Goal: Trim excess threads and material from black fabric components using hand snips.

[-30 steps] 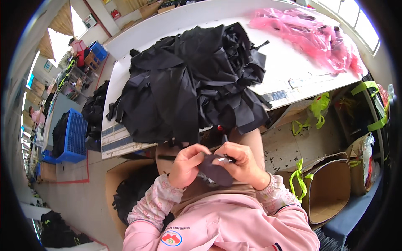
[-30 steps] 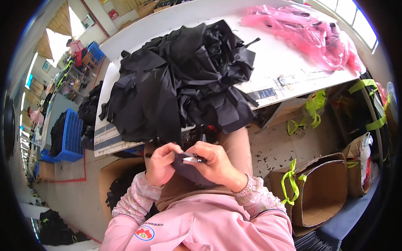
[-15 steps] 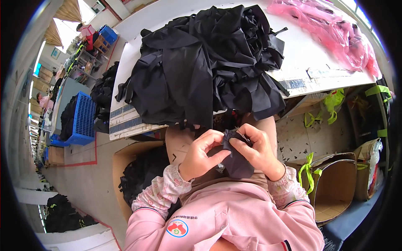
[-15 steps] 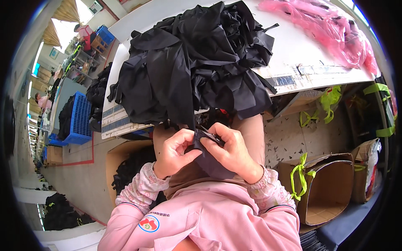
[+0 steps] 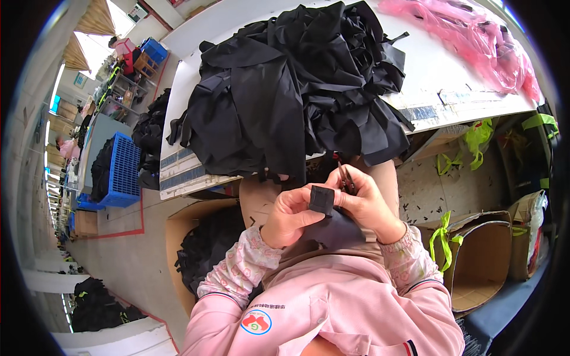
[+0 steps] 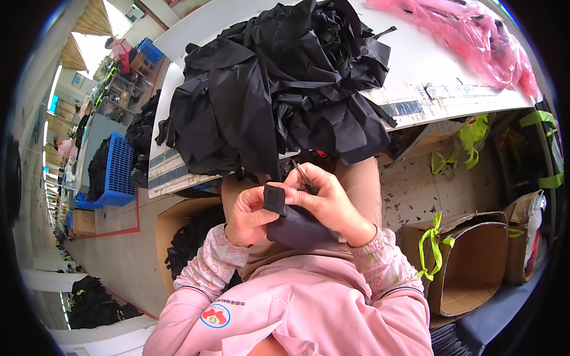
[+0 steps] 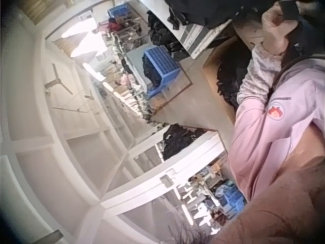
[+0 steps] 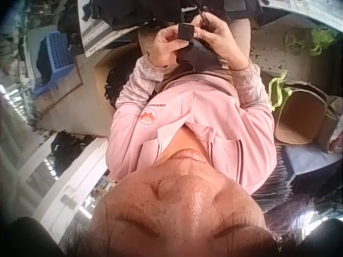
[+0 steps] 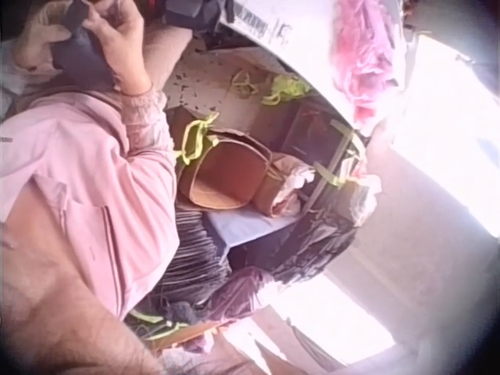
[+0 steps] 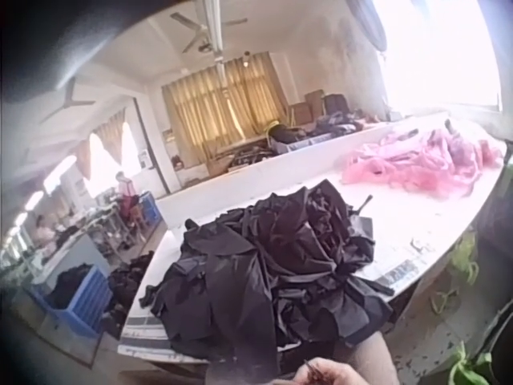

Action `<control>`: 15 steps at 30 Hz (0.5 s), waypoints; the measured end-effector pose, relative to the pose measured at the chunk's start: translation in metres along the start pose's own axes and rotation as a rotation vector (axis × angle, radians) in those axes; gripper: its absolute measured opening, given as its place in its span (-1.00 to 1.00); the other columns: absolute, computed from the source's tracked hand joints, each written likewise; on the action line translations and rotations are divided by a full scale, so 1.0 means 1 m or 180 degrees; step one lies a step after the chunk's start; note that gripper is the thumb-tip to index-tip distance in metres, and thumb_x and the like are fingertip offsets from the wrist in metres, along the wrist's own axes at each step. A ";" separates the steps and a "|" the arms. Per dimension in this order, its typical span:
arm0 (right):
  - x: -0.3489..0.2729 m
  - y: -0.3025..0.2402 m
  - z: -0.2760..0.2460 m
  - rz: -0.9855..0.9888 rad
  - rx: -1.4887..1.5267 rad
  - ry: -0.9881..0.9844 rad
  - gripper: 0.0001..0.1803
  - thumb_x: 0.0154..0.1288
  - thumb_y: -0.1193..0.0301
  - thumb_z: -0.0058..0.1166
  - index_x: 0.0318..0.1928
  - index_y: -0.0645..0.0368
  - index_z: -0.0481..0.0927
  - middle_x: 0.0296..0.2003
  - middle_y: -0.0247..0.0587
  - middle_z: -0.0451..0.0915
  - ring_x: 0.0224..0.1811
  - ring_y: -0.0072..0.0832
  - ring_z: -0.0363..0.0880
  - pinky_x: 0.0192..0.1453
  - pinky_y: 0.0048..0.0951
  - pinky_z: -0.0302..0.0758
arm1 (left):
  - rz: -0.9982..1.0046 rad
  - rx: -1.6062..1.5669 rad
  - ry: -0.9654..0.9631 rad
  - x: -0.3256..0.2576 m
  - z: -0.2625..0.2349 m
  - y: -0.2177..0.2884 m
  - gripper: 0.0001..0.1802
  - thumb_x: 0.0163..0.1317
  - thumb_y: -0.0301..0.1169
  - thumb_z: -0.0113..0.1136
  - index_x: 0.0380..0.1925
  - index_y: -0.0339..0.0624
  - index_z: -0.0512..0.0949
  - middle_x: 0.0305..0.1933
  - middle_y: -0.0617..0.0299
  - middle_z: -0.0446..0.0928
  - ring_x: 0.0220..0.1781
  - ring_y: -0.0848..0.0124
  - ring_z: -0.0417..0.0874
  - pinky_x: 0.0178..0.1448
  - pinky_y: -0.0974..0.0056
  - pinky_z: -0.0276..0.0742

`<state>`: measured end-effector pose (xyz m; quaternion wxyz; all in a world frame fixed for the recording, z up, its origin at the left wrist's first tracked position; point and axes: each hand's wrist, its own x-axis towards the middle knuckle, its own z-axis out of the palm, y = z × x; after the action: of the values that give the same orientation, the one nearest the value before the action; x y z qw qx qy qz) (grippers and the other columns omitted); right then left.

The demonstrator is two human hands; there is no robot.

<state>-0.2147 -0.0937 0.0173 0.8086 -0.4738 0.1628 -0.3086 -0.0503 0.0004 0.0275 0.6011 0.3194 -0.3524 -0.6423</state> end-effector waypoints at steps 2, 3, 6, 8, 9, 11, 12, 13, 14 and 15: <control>0.001 0.008 0.004 -0.0332 -0.1334 0.0656 -0.76 0.17 0.52 0.30 -0.19 0.23 0.52 -0.34 -0.38 0.51 -0.31 -0.62 0.46 -0.19 -0.56 0.43 | 0.0192 0.0097 0.0117 -0.001 -0.001 -0.003 -0.77 0.10 -0.68 0.24 -0.20 -0.32 0.60 0.01 0.14 0.54 0.04 0.41 0.54 0.21 0.31 0.39; 0.001 0.008 0.003 -0.0634 -0.1917 0.0940 -0.75 0.17 0.51 0.30 -0.18 0.25 0.52 -0.32 -0.29 0.51 -0.29 -0.51 0.49 -0.17 -0.52 0.44 | 0.0394 0.0185 0.0230 -0.001 0.000 -0.004 -0.79 0.11 -0.70 0.21 -0.22 -0.34 0.59 -0.02 0.14 0.54 0.03 0.42 0.54 0.20 0.33 0.38; -0.005 0.005 -0.004 -0.1064 -0.2580 0.1213 -0.75 0.23 0.44 0.26 -0.16 0.30 0.51 -0.28 -0.11 0.48 -0.26 -0.26 0.50 -0.16 -0.40 0.45 | 0.0961 0.1018 0.0590 0.002 -0.001 -0.008 -0.80 0.11 -0.74 0.16 -0.25 -0.37 0.58 -0.10 0.18 0.53 -0.04 0.45 0.53 0.15 0.37 0.38; -0.013 0.003 -0.002 -0.1024 -0.2390 0.1039 -0.75 0.29 0.38 0.21 -0.17 0.29 0.52 -0.30 -0.11 0.47 -0.29 -0.27 0.48 -0.17 -0.39 0.44 | 0.1030 0.1067 0.0766 0.003 0.002 -0.010 -0.82 0.12 -0.76 0.15 -0.26 -0.38 0.57 -0.15 0.23 0.50 -0.08 0.48 0.52 0.11 0.40 0.37; -0.017 -0.004 0.003 -0.0907 -0.2456 0.0793 -0.74 0.32 0.33 0.17 -0.18 0.30 0.52 -0.31 -0.10 0.45 -0.29 -0.28 0.47 -0.17 -0.41 0.43 | 0.1093 0.1131 0.0926 0.003 0.003 -0.011 -0.82 0.13 -0.76 0.15 -0.26 -0.38 0.57 -0.15 0.23 0.50 -0.08 0.49 0.52 0.11 0.40 0.37; -0.024 0.004 0.009 -0.0397 -0.1870 0.0535 -0.71 0.38 0.27 0.13 -0.20 0.30 0.51 -0.45 -0.26 0.47 -0.43 -0.48 0.44 -0.30 -0.47 0.42 | 0.1433 0.1571 0.0865 0.003 -0.006 -0.015 -0.83 0.23 -0.74 0.14 -0.19 -0.39 0.53 -0.10 0.29 0.45 -0.13 0.57 0.53 0.00 0.48 0.44; -0.026 0.003 0.013 0.0057 -0.1502 0.0407 -0.69 0.40 0.24 0.11 -0.20 0.29 0.51 -0.50 -0.34 0.47 -0.48 -0.56 0.41 -0.35 -0.51 0.41 | 0.1423 0.1571 0.0862 0.004 -0.006 -0.015 -0.83 0.23 -0.74 0.14 -0.19 -0.39 0.53 -0.10 0.29 0.45 -0.13 0.57 0.53 0.00 0.48 0.44; -0.026 -0.005 0.019 0.0405 -0.1104 0.0324 -0.68 0.41 0.20 0.10 -0.23 0.25 0.50 -0.58 -0.48 0.45 -0.57 -0.72 0.36 -0.49 -0.61 0.35 | 0.1450 0.1536 0.0898 0.004 -0.004 -0.016 -0.83 0.22 -0.74 0.14 -0.18 -0.40 0.53 -0.09 0.29 0.45 -0.11 0.56 0.54 0.01 0.47 0.45; -0.027 -0.004 0.018 0.0409 -0.1098 0.0330 -0.68 0.41 0.20 0.10 -0.23 0.25 0.50 -0.58 -0.48 0.45 -0.57 -0.72 0.36 -0.49 -0.61 0.35 | 0.1477 0.1502 0.0934 0.005 -0.004 -0.016 -0.82 0.22 -0.75 0.14 -0.18 -0.41 0.53 -0.08 0.28 0.45 -0.09 0.54 0.55 0.02 0.46 0.47; -0.027 -0.004 0.018 0.0628 -0.0736 0.0208 -0.69 0.40 0.20 0.11 -0.25 0.22 0.49 -0.59 -0.50 0.44 -0.58 -0.75 0.35 -0.52 -0.65 0.31 | 0.1472 0.1508 0.0933 0.004 -0.004 -0.017 -0.82 0.22 -0.75 0.14 -0.18 -0.41 0.53 -0.08 0.28 0.45 -0.09 0.54 0.55 0.02 0.46 0.47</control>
<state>-0.2270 -0.0654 0.0286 0.7692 -0.5352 0.2693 -0.2222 -0.0559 -0.0032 0.0112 0.6839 0.4504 -0.4644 -0.3372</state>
